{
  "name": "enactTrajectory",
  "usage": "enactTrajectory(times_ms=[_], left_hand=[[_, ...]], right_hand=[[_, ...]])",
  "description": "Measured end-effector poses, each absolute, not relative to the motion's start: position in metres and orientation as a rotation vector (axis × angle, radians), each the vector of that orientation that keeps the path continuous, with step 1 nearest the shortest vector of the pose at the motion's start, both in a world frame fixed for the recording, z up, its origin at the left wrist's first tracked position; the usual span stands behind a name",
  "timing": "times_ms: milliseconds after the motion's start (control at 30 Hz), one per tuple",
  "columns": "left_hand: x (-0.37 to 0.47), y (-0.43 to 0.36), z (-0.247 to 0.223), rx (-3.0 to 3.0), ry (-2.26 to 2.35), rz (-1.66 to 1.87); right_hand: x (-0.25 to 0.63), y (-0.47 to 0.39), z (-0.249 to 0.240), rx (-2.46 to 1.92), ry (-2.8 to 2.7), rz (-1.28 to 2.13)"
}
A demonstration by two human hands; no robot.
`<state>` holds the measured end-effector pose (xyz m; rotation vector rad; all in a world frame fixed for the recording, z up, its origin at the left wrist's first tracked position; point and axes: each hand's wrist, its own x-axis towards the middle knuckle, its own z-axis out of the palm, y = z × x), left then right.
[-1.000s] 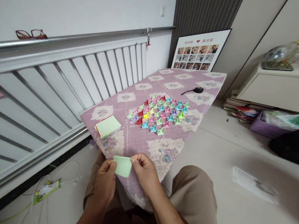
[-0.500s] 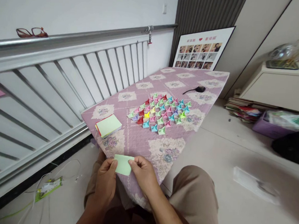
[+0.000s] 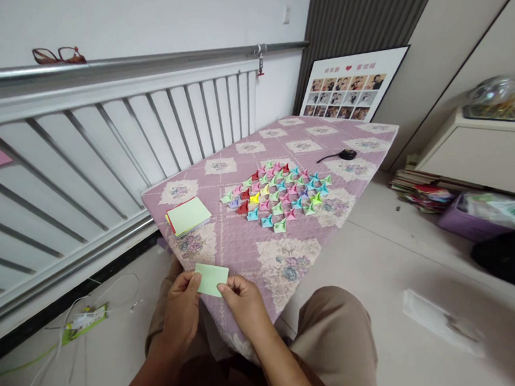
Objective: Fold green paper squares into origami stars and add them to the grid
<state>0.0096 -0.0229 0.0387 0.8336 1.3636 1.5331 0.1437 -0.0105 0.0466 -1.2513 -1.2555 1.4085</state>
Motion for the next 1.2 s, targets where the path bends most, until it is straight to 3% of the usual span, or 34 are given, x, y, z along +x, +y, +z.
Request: enactTrajectory(times_ms=[567,1200], left_hand=[[-0.001,-0.015,0.031,0.737,1.343,1.470],[0.024,-0.022,0.033,0.875,1.192,1.183]], right_hand=[[0.143,-0.009,0.044,-1.243,-1.306,1.431],[0.127,-0.016,0.043,-1.040,-0.811,1.549]])
